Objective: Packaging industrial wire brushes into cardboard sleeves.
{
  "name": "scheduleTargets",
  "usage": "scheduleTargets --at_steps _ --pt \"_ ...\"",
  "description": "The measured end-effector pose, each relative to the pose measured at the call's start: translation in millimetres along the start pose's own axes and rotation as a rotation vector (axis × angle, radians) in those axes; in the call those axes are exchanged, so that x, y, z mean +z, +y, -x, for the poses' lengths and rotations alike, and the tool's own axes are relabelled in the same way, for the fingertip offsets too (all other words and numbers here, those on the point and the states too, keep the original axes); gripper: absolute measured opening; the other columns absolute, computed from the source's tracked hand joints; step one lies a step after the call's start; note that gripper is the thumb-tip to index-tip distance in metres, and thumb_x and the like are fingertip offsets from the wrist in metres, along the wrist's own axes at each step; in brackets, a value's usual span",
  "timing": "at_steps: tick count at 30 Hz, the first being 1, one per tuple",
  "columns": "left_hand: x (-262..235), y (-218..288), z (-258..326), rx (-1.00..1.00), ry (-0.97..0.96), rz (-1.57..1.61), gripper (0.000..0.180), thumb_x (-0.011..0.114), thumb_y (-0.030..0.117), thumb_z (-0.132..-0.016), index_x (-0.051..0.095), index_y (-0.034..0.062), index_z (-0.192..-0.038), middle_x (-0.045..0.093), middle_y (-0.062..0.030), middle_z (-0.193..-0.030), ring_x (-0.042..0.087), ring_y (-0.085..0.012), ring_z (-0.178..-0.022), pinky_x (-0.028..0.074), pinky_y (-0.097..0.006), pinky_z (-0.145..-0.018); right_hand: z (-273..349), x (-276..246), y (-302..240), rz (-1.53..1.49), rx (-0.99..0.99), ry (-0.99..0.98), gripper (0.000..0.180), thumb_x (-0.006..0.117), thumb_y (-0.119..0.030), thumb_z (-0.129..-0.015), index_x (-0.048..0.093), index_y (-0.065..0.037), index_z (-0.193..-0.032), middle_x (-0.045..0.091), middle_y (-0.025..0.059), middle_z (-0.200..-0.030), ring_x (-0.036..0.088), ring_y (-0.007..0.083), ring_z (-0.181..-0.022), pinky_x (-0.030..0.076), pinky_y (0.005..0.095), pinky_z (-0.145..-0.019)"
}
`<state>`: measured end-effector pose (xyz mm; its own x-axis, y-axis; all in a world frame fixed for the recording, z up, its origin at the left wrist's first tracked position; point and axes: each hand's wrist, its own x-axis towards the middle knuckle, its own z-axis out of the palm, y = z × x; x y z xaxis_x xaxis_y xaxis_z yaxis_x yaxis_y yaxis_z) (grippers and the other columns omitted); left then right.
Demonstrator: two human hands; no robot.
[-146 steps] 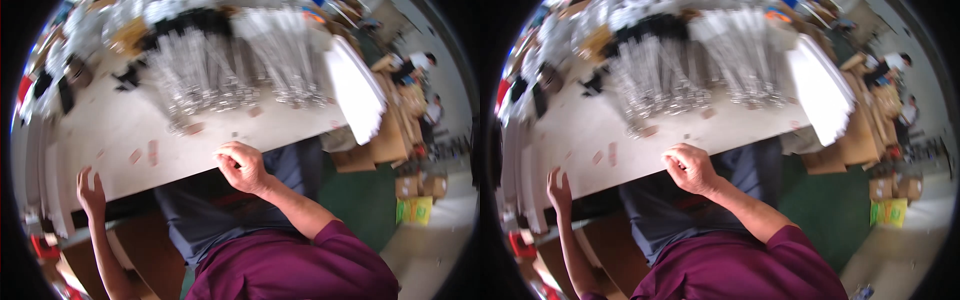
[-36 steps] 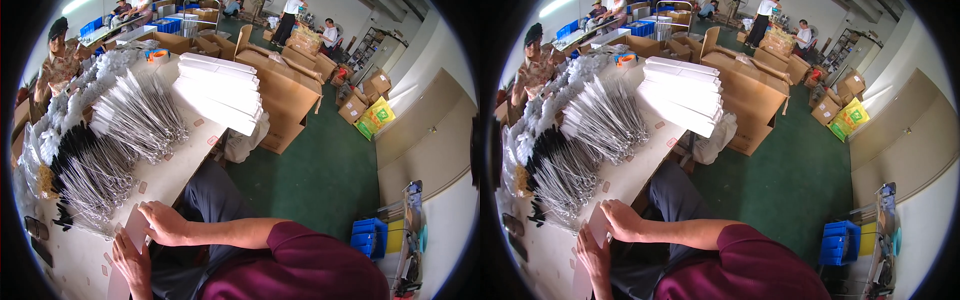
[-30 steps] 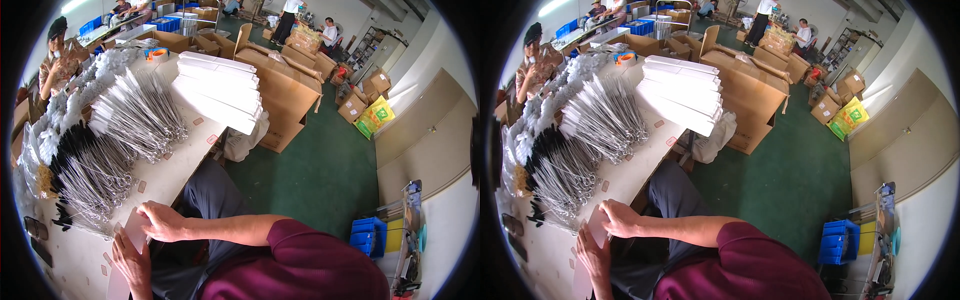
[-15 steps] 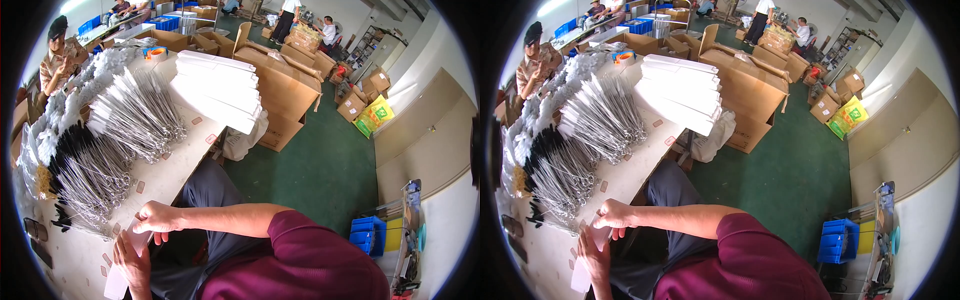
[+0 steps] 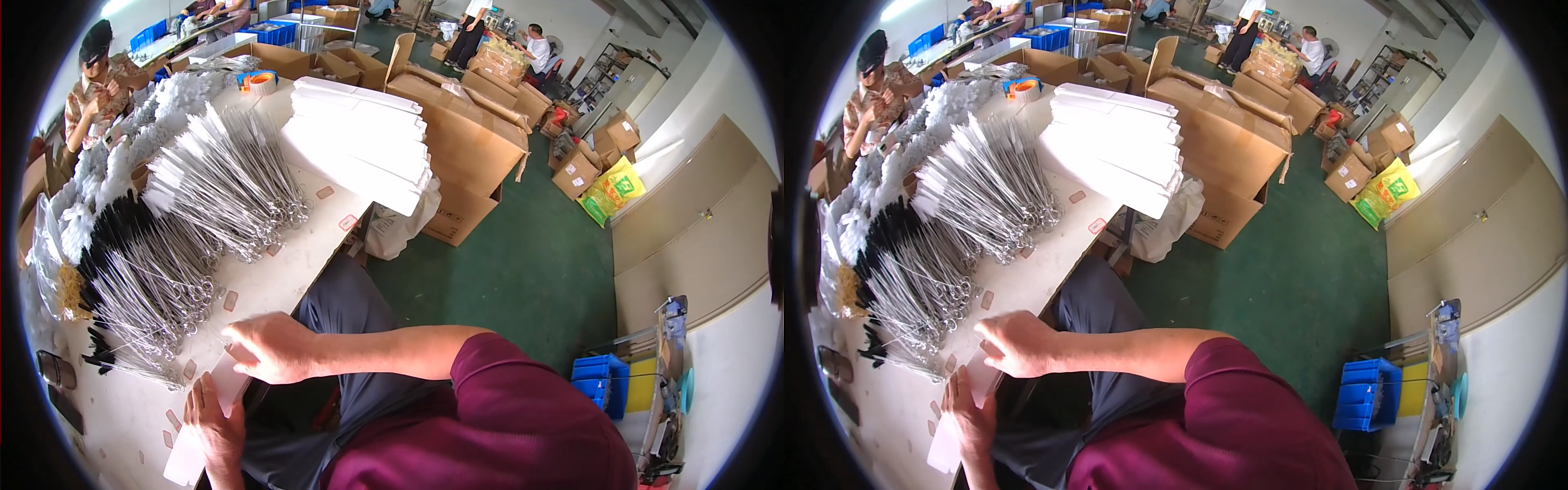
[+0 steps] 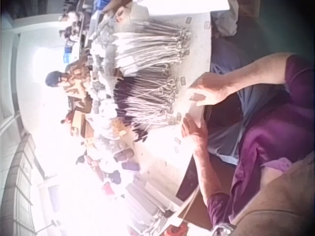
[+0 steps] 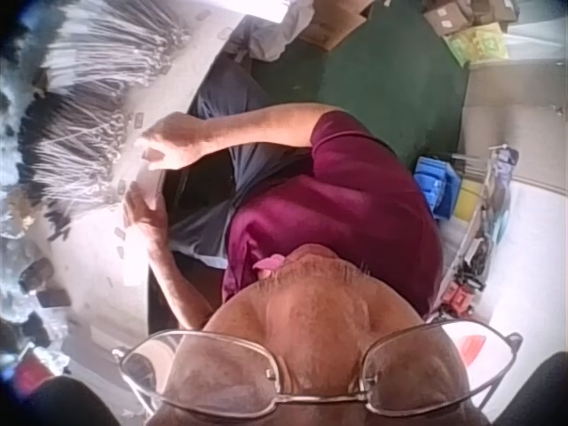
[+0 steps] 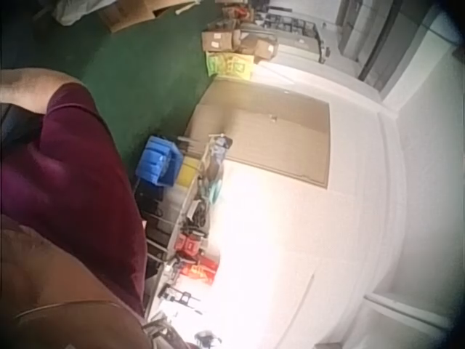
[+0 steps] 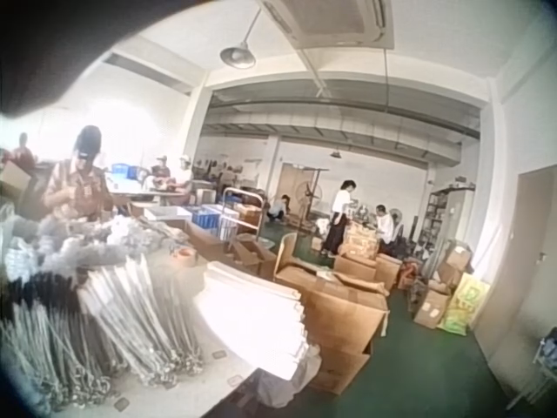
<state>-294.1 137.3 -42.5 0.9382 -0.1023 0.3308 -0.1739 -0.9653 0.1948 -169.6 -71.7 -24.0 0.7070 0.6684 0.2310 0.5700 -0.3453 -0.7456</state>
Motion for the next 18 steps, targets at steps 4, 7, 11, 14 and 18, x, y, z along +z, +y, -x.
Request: scheduleTargets --at_steps 4,7,11,14,18 --pt "-10.2 10.2 -10.8 -0.036 -0.038 0.093 0.061 0.076 0.016 -0.078 0.055 -0.0068 -0.13 0.064 -0.0256 -0.116 0.062 -0.045 -0.103 0.051 -0.053 -0.09 -7.6 -5.4 -9.6 0.351 -0.543 0.025 0.062 0.085 -0.029 -0.074 0.06 0.005 -0.12 0.064 0.0119 -0.115 0.059 0.0288 -0.114 0.043 0.0401 -0.103" --pt "-14.2 21.3 -23.5 -0.054 -0.082 0.166 0.059 0.077 0.014 -0.076 0.056 -0.0053 -0.128 0.065 -0.0238 -0.115 0.063 -0.0443 -0.103 0.051 -0.053 -0.09 -12.4 16.6 3.7 0.472 -0.498 -0.134 0.062 0.085 -0.035 -0.071 0.063 0.004 -0.113 0.066 0.0129 -0.106 0.063 0.0286 -0.104 0.047 0.0402 -0.097" --pt "-9.4 18.9 -21.7 -0.098 -0.103 0.198 0.057 0.078 0.014 -0.075 0.057 -0.0046 -0.125 0.065 -0.0227 -0.114 0.063 -0.0441 -0.104 0.05 -0.054 -0.09 -13.1 27.9 7.8 0.588 -0.537 -0.144 0.054 0.081 -0.034 -0.075 0.064 0.004 -0.108 0.066 0.0133 -0.101 0.064 0.0275 -0.1 0.048 0.0387 -0.093" --pt "-13.5 18.1 -15.8 -0.098 -0.114 0.208 0.061 0.079 0.016 -0.076 0.057 -0.005 -0.128 0.065 -0.0237 -0.116 0.062 -0.0445 -0.106 0.05 -0.053 -0.091 -15.2 29.9 10.3 0.557 -0.583 -0.131 0.048 0.079 -0.033 -0.076 0.065 0.004 -0.104 0.066 0.0137 -0.099 0.064 0.0278 -0.096 0.051 0.0394 -0.089" --pt "-27.1 -7.4 11.1 -0.115 -0.122 0.025 0.068 0.08 0.021 -0.077 0.055 -0.0067 -0.134 0.062 -0.0265 -0.123 0.06 -0.0447 -0.111 0.05 -0.051 -0.094 -26.0 11.6 13.4 0.486 -0.553 -0.299 0.05 0.075 -0.029 -0.081 0.063 0.007 -0.113 0.065 0.0172 -0.106 0.062 0.0299 -0.1 0.051 0.0417 -0.088"
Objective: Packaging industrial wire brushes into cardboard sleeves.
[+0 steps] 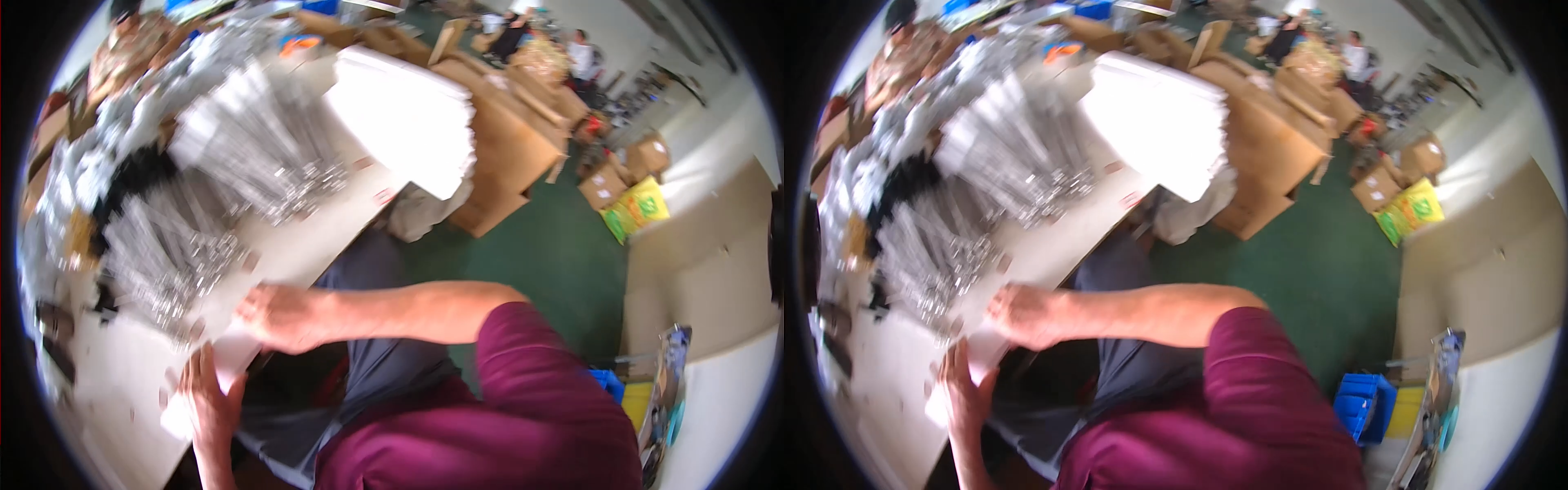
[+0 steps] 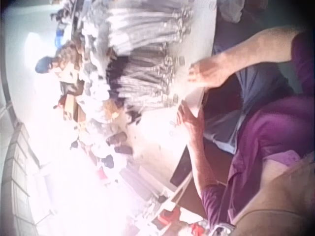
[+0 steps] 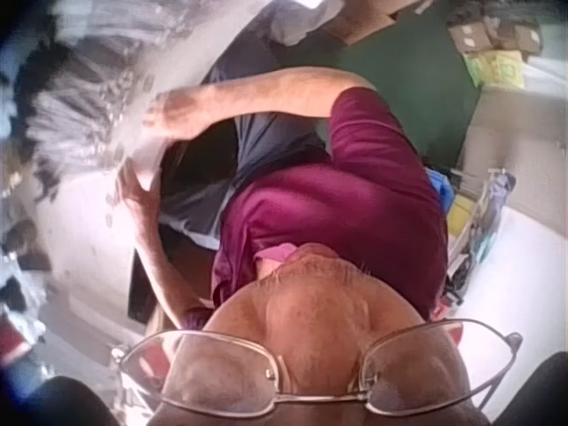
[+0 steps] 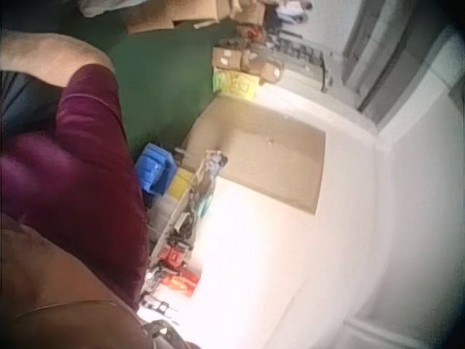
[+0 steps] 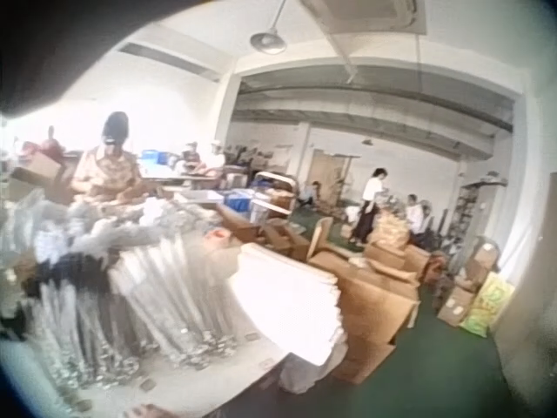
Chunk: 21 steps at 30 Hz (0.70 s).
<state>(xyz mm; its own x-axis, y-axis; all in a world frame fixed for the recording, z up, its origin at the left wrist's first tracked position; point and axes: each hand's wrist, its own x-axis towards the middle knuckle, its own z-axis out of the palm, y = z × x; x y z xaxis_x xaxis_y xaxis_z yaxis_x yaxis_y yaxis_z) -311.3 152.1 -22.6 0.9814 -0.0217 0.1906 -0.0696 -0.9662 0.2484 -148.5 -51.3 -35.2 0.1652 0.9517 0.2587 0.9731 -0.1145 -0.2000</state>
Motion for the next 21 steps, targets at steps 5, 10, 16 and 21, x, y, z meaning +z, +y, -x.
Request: scheduleTargets --at_steps 5,10,16,21 --pt "8.9 0.6 -7.4 -0.003 0.027 0.16 0.066 0.086 0.022 -0.072 0.06 -0.0033 -0.126 0.066 -0.0229 -0.12 0.063 -0.0412 -0.111 0.049 -0.049 -0.097 7.1 -11.6 -5.5 0.041 0.036 0.008 0.064 0.082 -0.027 -0.076 0.06 0.008 -0.124 0.064 0.0204 -0.122 0.061 0.0337 -0.113 0.049 0.0437 -0.098" --pt "7.8 8.6 -4.6 -0.102 -0.028 0.153 0.064 0.085 0.022 -0.074 0.059 -0.0017 -0.128 0.066 -0.0194 -0.123 0.064 -0.0383 -0.114 0.05 -0.047 -0.099 6.3 7.0 0.4 -0.044 0.014 0.041 0.064 0.081 -0.025 -0.081 0.058 0.006 -0.132 0.063 0.0185 -0.125 0.06 0.0332 -0.115 0.047 0.0436 -0.103" --pt "4.4 -7.0 5.7 -0.091 0.022 0.079 0.068 0.085 0.025 -0.076 0.057 -0.0036 -0.132 0.063 -0.0209 -0.127 0.061 -0.0388 -0.118 0.049 -0.048 -0.1 8.0 -1.1 8.9 -0.01 0.021 0.04 0.061 0.077 -0.028 -0.086 0.058 0.006 -0.132 0.064 0.0172 -0.123 0.06 0.0317 -0.112 0.047 0.0424 -0.101" --pt "4.8 -6.8 -0.3 -0.111 -0.03 0.116 0.068 0.083 0.029 -0.079 0.057 -0.0036 -0.133 0.063 -0.0202 -0.128 0.06 -0.0386 -0.119 0.049 -0.048 -0.099 -6.2 -3.6 4.6 -0.029 0.017 -0.001 0.063 0.078 -0.027 -0.084 0.058 0.004 -0.134 0.063 0.0161 -0.125 0.059 0.0311 -0.114 0.047 0.0423 -0.102"
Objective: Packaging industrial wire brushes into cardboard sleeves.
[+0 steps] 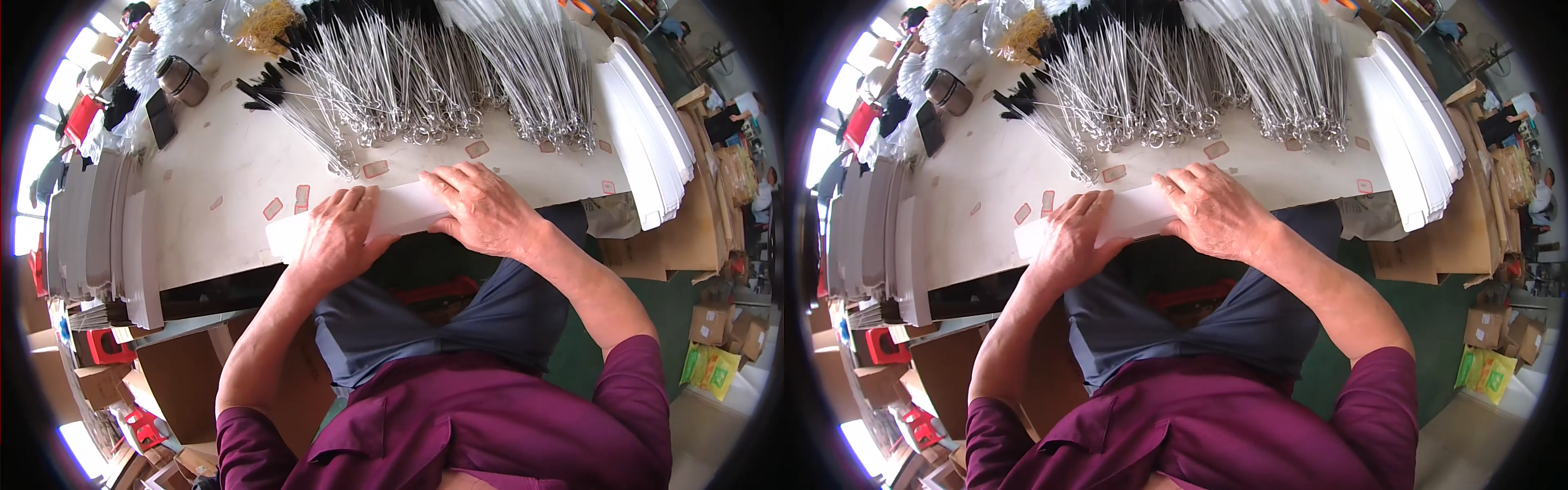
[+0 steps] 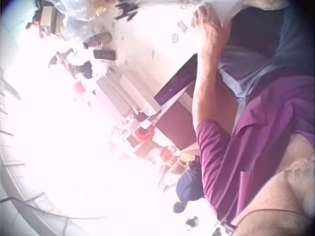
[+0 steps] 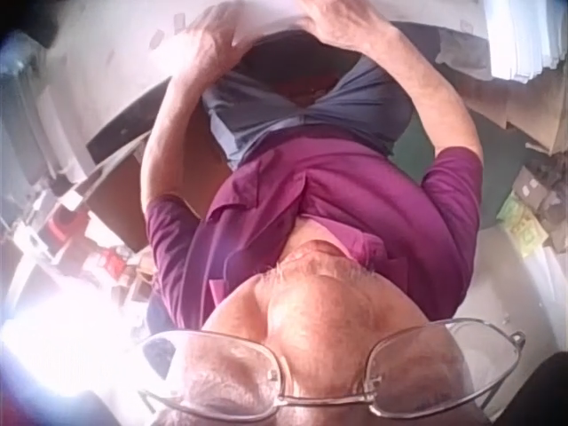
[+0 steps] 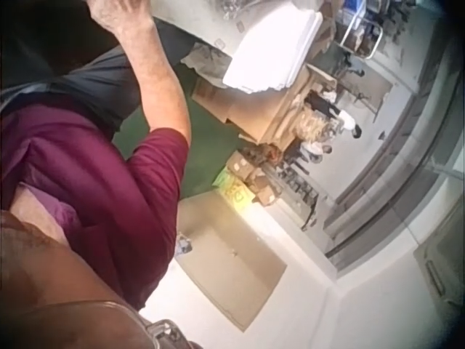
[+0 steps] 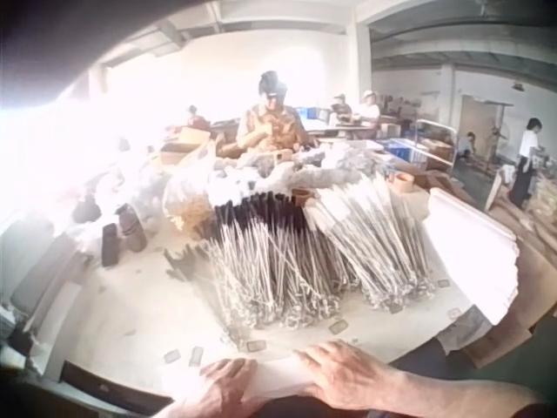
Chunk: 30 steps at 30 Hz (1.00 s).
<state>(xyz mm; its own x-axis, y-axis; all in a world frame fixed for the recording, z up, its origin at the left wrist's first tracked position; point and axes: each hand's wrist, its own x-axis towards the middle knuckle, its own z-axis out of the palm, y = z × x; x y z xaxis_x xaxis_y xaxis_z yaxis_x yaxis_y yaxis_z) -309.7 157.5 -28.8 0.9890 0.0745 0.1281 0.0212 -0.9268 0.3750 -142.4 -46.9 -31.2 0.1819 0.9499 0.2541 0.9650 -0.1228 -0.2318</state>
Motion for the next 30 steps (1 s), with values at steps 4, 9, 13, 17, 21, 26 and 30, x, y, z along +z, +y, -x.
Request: scheduleTargets --at_steps 4,9,13,17,21,26,30 --pt "1.4 -0.9 -4.4 0.0 0.008 0.01 0.068 0.082 0.03 -0.08 0.056 -0.0042 -0.133 0.063 -0.0203 -0.127 0.06 -0.0384 -0.119 0.048 -0.048 -0.099 0.0 5.2 6.8 -0.021 -0.032 0.056 0.061 0.079 -0.026 -0.083 0.06 0.0 -0.135 0.063 0.0138 -0.125 0.059 0.0302 -0.115 0.047 0.0426 -0.103" --pt "8.3 -7.6 -0.8 0.046 0.11 -0.099 0.072 0.081 0.03 -0.082 0.052 -0.0051 -0.137 0.06 -0.022 -0.129 0.058 -0.039 -0.121 0.047 -0.047 -0.103 -3.8 10.1 11.2 -0.047 -0.013 0.062 0.067 0.084 -0.02 -0.077 0.06 -0.006 -0.138 0.062 0.012 -0.127 0.059 0.0306 -0.115 0.049 0.0433 -0.101" --pt "6.7 -7.1 3.7 0.001 0.092 -0.132 0.073 0.081 0.03 -0.081 0.051 -0.0054 -0.138 0.059 -0.0227 -0.131 0.057 -0.0391 -0.122 0.046 -0.047 -0.104 -1.0 11.0 15.2 -0.007 -0.03 0.106 0.067 0.085 -0.019 -0.076 0.061 -0.007 -0.138 0.063 0.0122 -0.128 0.06 0.0311 -0.115 0.05 0.0424 -0.1" --pt "8.0 -9.0 2.0 0.007 0.092 -0.143 0.07 0.08 0.028 -0.082 0.052 -0.006 -0.136 0.06 -0.0222 -0.129 0.058 -0.0392 -0.12 0.047 -0.048 -0.103 -2.7 13.1 17.1 0.001 -0.045 0.09 0.061 0.081 -0.02 -0.079 0.062 -0.002 -0.134 0.063 0.0127 -0.126 0.06 0.0301 -0.115 0.048 0.0419 -0.103" --pt "18.5 -16.1 3.4 0.036 0.141 -0.122 0.063 0.079 0.025 -0.082 0.055 -0.0064 -0.131 0.063 -0.0215 -0.124 0.06 -0.0386 -0.117 0.049 -0.048 -0.099 0.1 21.6 14.9 -0.024 -0.011 0.127 0.058 0.08 -0.018 -0.08 0.063 -0.003 -0.133 0.063 0.012 -0.127 0.059 0.0291 -0.117 0.048 0.0417 -0.106" --pt "34.0 -14.1 16.2 0.05 0.246 -0.129 0.066 0.079 0.028 -0.082 0.055 -0.0067 -0.132 0.062 -0.0228 -0.128 0.058 -0.0411 -0.119 0.048 -0.05 -0.102 6.6 21.2 7.6 -0.005 -0.02 0.107 0.056 0.077 -0.016 -0.082 0.062 -0.001 -0.134 0.061 0.0131 -0.131 0.057 0.0298 -0.122 0.046 0.042 -0.108" --pt "48.1 1.9 30.6 -0.03 0.206 -0.215 0.076 0.079 0.037 -0.081 0.053 -0.0066 -0.138 0.055 -0.0248 -0.141 0.051 -0.0433 -0.13 0.038 -0.053 -0.113 14.9 24.7 -3.0 -0.019 -0.028 0.031 0.063 0.073 -0.029 -0.087 0.056 0.003 -0.139 0.054 0.0195 -0.142 0.048 0.0352 -0.135 0.036 0.0456 -0.118"
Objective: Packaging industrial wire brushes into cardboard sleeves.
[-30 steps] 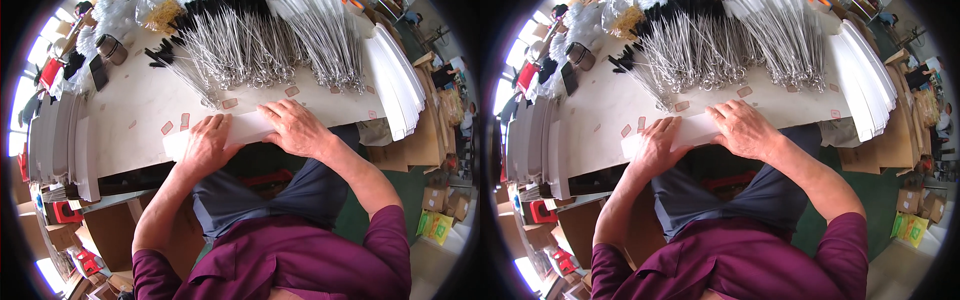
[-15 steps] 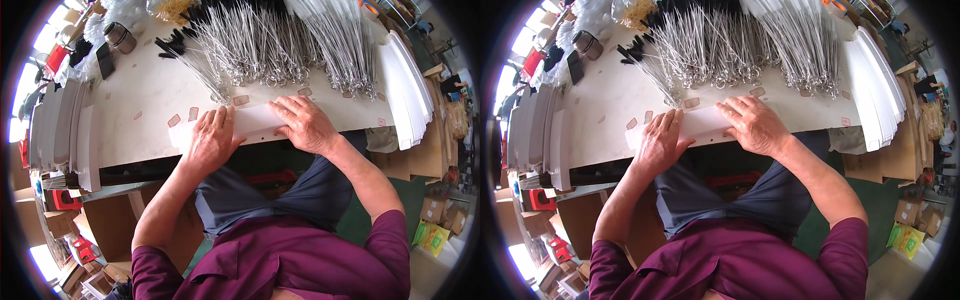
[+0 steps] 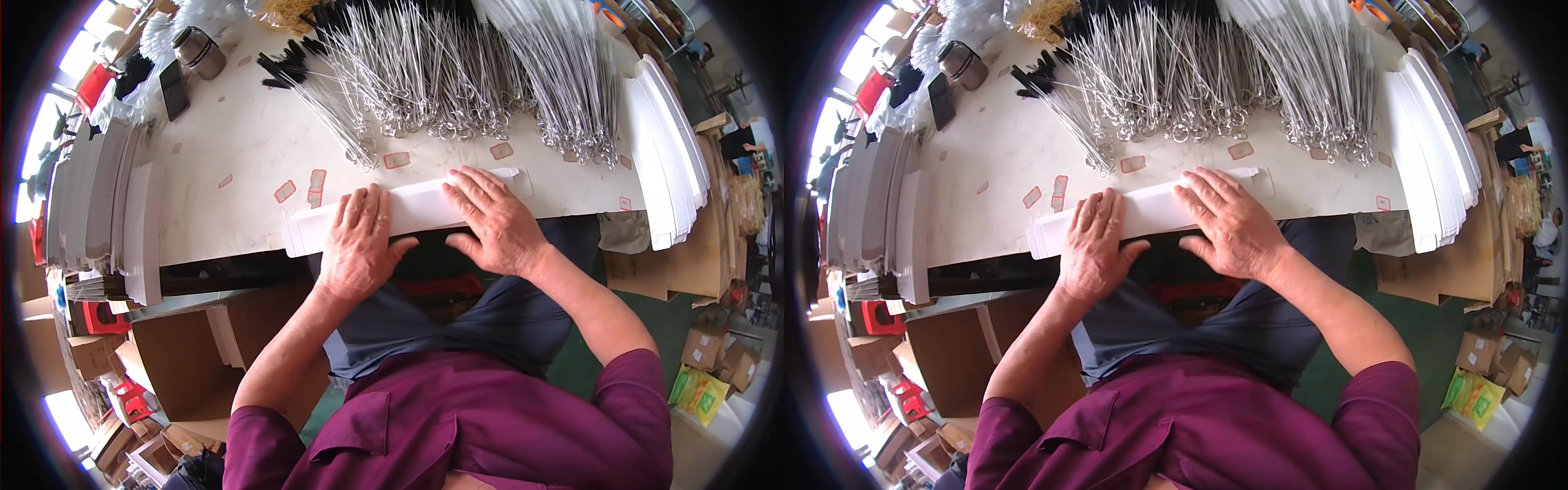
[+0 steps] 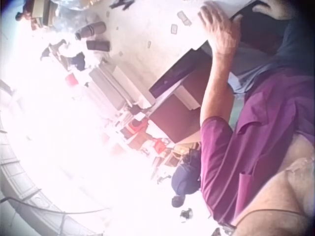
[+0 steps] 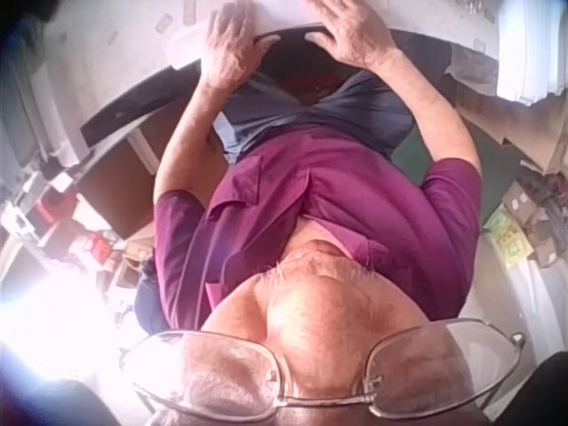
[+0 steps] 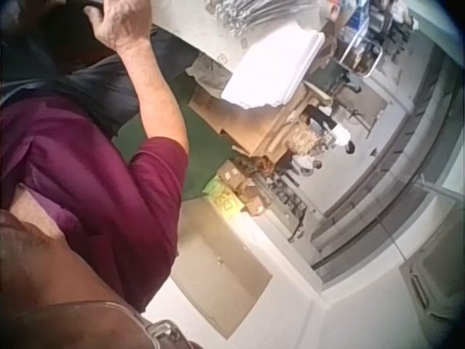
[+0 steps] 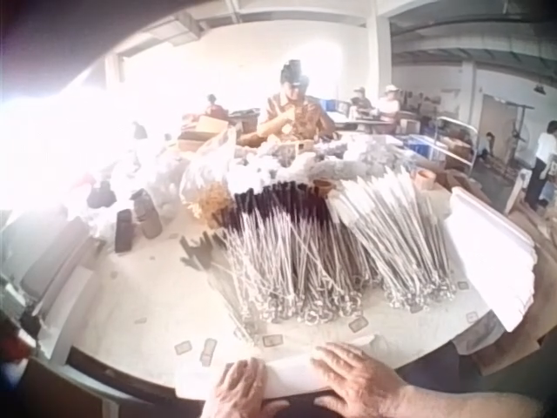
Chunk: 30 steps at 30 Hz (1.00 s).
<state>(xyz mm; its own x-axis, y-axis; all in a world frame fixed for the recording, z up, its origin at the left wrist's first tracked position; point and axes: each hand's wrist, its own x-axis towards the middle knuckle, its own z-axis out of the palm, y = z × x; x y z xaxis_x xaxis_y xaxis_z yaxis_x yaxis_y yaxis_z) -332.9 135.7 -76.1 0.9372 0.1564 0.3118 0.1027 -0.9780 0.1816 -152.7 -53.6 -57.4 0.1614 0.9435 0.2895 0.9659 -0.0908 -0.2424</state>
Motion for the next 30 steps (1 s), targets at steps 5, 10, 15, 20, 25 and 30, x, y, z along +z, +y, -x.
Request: scheduleTargets --at_steps 5,10,15,20,25,30 --pt "5.5 14.9 -2.9 0.007 -0.094 -0.089 0.088 0.071 0.051 -0.085 0.044 -0.0065 -0.146 0.047 -0.0262 -0.149 0.043 -0.0424 -0.139 0.031 -0.054 -0.119 -15.6 26.4 -28.2 0.034 -0.04 -0.05 0.073 0.068 -0.036 -0.09 0.047 0.007 -0.146 0.046 0.0228 -0.152 0.04 0.0362 -0.145 0.026 0.0469 -0.124" --pt "-3.1 -9.0 14.4 -0.043 -0.072 -0.034 0.086 0.082 0.03 -0.08 0.041 -0.0027 -0.149 0.042 -0.0269 -0.153 0.044 -0.0453 -0.137 0.034 -0.054 -0.117 10.1 13.6 -9.9 0.166 0.122 -0.032 0.073 0.067 -0.03 -0.09 0.045 0.01 -0.146 0.045 0.0244 -0.153 0.039 0.0343 -0.147 0.024 0.0461 -0.125" --pt "-18.2 -43.2 34.6 -0.002 0.051 -0.114 0.071 0.074 0.018 -0.087 0.041 -0.0061 -0.145 0.046 -0.03 -0.148 0.046 -0.0514 -0.132 0.038 -0.058 -0.112 37.3 2.8 22.8 0.131 0.23 0.04 0.081 0.07 -0.04 -0.09 0.044 0.013 -0.145 0.044 0.0268 -0.154 0.039 0.0367 -0.147 0.027 0.048 -0.124" --pt "-8.0 -63.1 56.3 -0.013 0.027 -0.201 0.061 0.064 0.011 -0.091 0.041 -0.008 -0.144 0.044 -0.0303 -0.151 0.045 -0.0517 -0.135 0.035 -0.06 -0.114 43.1 7.9 28.3 0.094 0.177 0.073 0.085 0.069 -0.048 -0.09 0.044 0.009 -0.148 0.045 0.0225 -0.154 0.039 0.0344 -0.146 0.027 0.046 -0.124" --pt "-28.7 -42.9 43.6 -0.002 -0.071 -0.203 0.058 0.069 0.014 -0.086 0.048 -0.0078 -0.136 0.056 -0.0304 -0.137 0.054 -0.0484 -0.126 0.043 -0.055 -0.109 60.4 -7.1 36.8 0.014 0.031 0.22 0.042 0.064 -0.019 -0.089 0.063 0.004 -0.125 0.065 0.0167 -0.128 0.06 0.0303 -0.123 0.044 0.0431 -0.11" --pt "-79.1 29.4 5.4 -0.05 -0.403 0.292 0.041 0.077 0.017 -0.077 0.059 -0.0019 -0.109 0.064 -0.0241 -0.099 0.062 -0.0468 -0.096 0.051 -0.053 -0.084 28.4 -8.6 -3.7 -0.145 -0.214 0.234 0.024 0.063 -0.012 -0.086 0.068 0.002 -0.105 0.069 0.0123 -0.109 0.065 0.028 -0.105 0.05 0.0416 -0.097"
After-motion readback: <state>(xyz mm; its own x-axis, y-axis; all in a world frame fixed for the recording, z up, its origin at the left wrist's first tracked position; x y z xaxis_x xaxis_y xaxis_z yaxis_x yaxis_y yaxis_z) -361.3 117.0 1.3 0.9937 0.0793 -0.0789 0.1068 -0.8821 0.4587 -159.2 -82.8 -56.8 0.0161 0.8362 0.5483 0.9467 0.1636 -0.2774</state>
